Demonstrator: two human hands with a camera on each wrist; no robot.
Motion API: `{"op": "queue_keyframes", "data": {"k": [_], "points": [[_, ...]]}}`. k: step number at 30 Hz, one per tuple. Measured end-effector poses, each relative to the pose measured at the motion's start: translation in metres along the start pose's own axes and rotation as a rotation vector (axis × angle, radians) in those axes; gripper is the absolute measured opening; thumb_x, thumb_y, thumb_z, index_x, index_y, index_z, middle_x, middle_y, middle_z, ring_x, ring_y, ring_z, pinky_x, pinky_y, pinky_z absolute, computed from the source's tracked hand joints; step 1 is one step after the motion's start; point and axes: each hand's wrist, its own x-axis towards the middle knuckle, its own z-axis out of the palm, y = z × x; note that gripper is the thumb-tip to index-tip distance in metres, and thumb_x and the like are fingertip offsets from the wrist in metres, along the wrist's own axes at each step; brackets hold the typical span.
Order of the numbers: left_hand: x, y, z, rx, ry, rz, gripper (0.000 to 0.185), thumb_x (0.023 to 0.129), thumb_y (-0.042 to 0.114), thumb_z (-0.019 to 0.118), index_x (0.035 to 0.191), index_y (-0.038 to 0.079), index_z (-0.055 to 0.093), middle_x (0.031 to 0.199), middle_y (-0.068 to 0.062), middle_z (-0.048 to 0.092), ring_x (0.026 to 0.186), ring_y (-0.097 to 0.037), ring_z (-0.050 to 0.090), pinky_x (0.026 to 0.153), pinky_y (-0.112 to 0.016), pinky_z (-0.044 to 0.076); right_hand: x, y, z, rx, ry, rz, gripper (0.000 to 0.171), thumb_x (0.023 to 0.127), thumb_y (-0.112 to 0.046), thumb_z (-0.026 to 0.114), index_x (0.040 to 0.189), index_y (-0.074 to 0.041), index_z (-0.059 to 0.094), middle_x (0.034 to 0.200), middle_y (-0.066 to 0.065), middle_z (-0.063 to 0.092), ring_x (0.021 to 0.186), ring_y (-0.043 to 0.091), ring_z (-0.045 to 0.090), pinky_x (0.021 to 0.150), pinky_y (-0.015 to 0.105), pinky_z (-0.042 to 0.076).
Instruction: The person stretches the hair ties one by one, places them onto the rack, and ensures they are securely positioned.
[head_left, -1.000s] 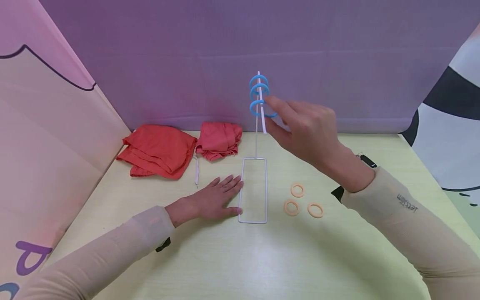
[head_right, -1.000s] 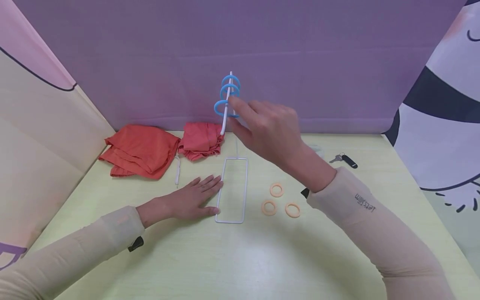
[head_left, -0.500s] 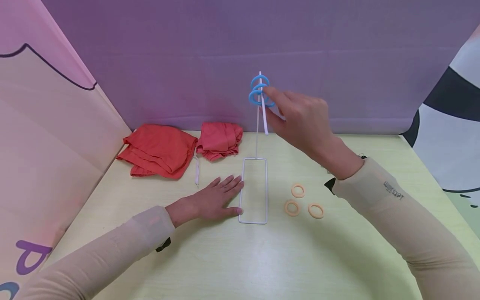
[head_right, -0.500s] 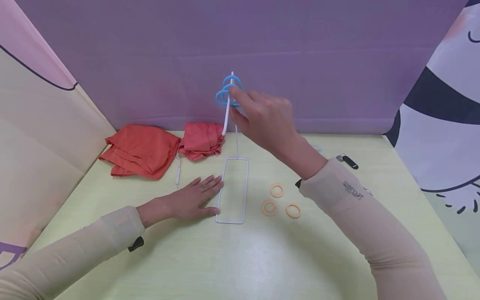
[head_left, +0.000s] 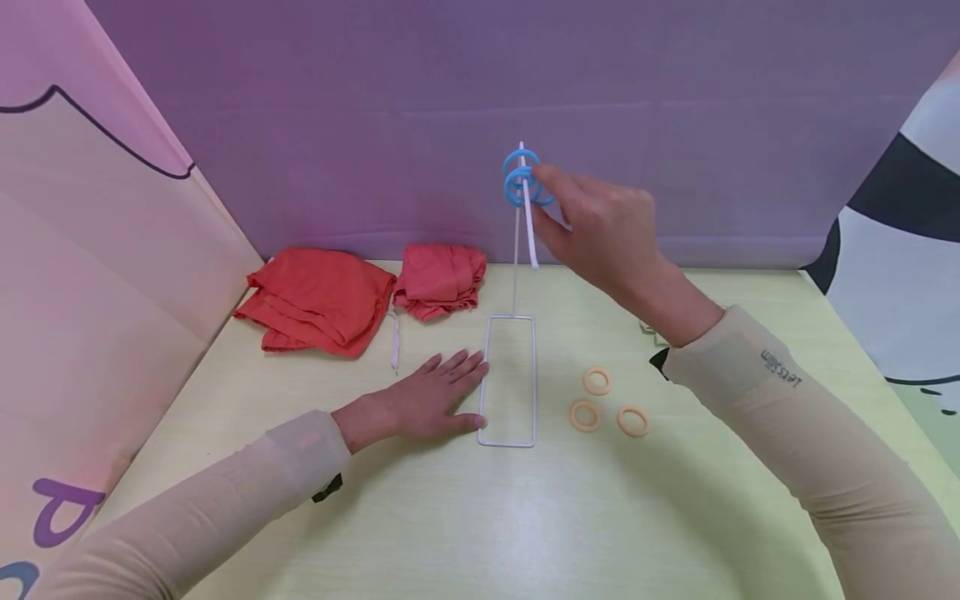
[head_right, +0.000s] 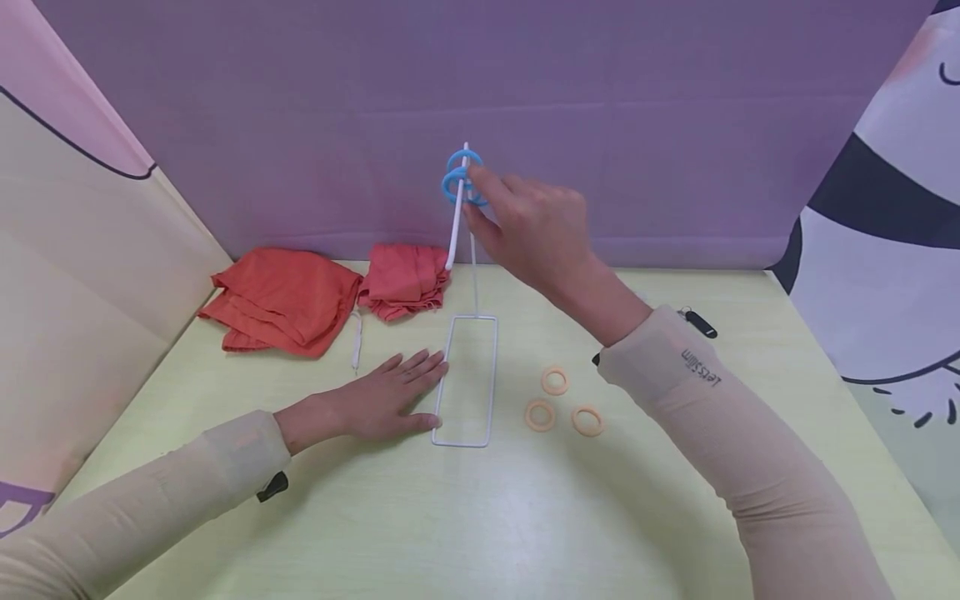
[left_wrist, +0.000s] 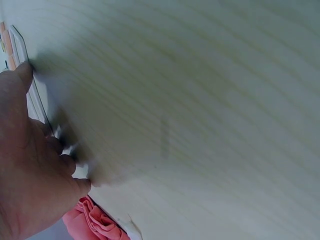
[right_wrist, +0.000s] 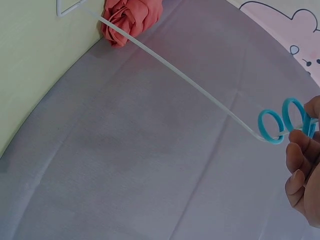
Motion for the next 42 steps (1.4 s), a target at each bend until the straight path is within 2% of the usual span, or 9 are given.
{"op": "queue_keyframes", "data": {"k": [9, 13, 17, 20, 25, 32, 36, 42], "points": [[0.000, 0.001, -0.002, -0.009, -0.011, -0.004, 0.088, 0.098, 0.066, 0.042, 0.163, 0.018, 0.006, 0.171, -0.001, 0.000, 0.158, -0.026, -0.002, 0.127, -0.052, 0.006, -0.002, 0.002, -0.001, -0.016, -0.025, 0.017, 0.024, 0.095, -0.027, 0.064, 0.112, -0.011, 0.067, 0.060, 0.004, 0.058, 0.049, 0.020, 0.054, 0.039, 0.029, 0.026], [0.000, 0.000, -0.002, -0.011, -0.004, 0.002, 0.088, 0.099, 0.066, 0.041, 0.163, 0.018, 0.006, 0.171, -0.002, 0.001, 0.158, -0.026, -0.002, 0.127, -0.053, 0.006, -0.007, 0.002, -0.011, -0.020, -0.071, 0.033, 0.034, 0.095, -0.033, 0.064, 0.122, -0.013, 0.065, 0.064, 0.004, 0.061, 0.053, 0.020, 0.057, 0.039, 0.030, 0.027], [0.001, 0.000, -0.002, -0.009, -0.002, 0.006, 0.088, 0.099, 0.066, 0.041, 0.163, 0.018, 0.006, 0.171, -0.002, 0.001, 0.158, -0.027, -0.001, 0.127, -0.053, 0.006, -0.020, 0.005, -0.030, 0.014, -0.142, 0.056, 0.046, 0.094, -0.040, 0.066, 0.133, -0.017, 0.060, 0.068, 0.004, 0.062, 0.057, 0.020, 0.057, 0.040, 0.031, 0.028], [0.002, 0.002, -0.002, -0.006, -0.004, 0.004, 0.088, 0.098, 0.066, 0.041, 0.163, 0.018, 0.006, 0.171, -0.001, 0.001, 0.158, -0.027, -0.001, 0.127, -0.054, 0.006, -0.037, 0.007, -0.048, 0.076, -0.246, 0.135, 0.051, 0.092, -0.039, 0.069, 0.137, -0.019, 0.059, 0.068, 0.001, 0.061, 0.053, 0.018, 0.052, 0.041, 0.033, 0.030], [0.002, 0.003, -0.001, 0.001, -0.005, 0.002, 0.088, 0.098, 0.067, 0.041, 0.163, 0.018, 0.006, 0.171, -0.001, 0.001, 0.158, -0.027, -0.001, 0.127, -0.054, 0.006, -0.077, 0.007, -0.074, 0.151, -0.541, 0.312, 0.049, 0.092, -0.038, 0.068, 0.136, -0.017, 0.060, 0.067, -0.009, 0.061, 0.047, 0.008, 0.043, 0.042, 0.029, 0.032], [0.001, 0.002, -0.002, 0.004, 0.006, 0.000, 0.088, 0.098, 0.067, 0.041, 0.163, 0.017, 0.007, 0.171, -0.003, 0.002, 0.158, -0.027, -0.001, 0.127, -0.054, 0.007, -0.137, 0.013, -0.077, 0.198, -0.842, 0.394, 0.048, 0.093, -0.041, 0.067, 0.134, -0.016, 0.062, 0.068, -0.013, 0.057, 0.046, 0.005, 0.039, 0.043, 0.026, 0.032], [0.000, 0.002, -0.002, -0.005, 0.012, 0.002, 0.088, 0.098, 0.066, 0.042, 0.163, 0.016, 0.008, 0.171, -0.003, 0.003, 0.158, -0.028, 0.000, 0.127, -0.055, 0.007, -0.159, 0.015, -0.068, 0.235, -0.972, 0.468, 0.050, 0.093, -0.042, 0.068, 0.135, -0.017, 0.063, 0.067, -0.012, 0.055, 0.049, 0.007, 0.042, 0.043, 0.027, 0.034], [0.002, 0.003, -0.001, -0.001, 0.008, 0.006, 0.088, 0.098, 0.067, 0.041, 0.163, 0.017, 0.007, 0.171, -0.003, 0.002, 0.158, -0.028, -0.001, 0.127, -0.054, 0.007, -0.178, 0.020, -0.055, 0.239, -1.052, 0.443, 0.051, 0.092, -0.043, 0.069, 0.135, -0.015, 0.063, 0.064, -0.010, 0.053, 0.054, 0.007, 0.042, 0.043, 0.028, 0.032]]}}
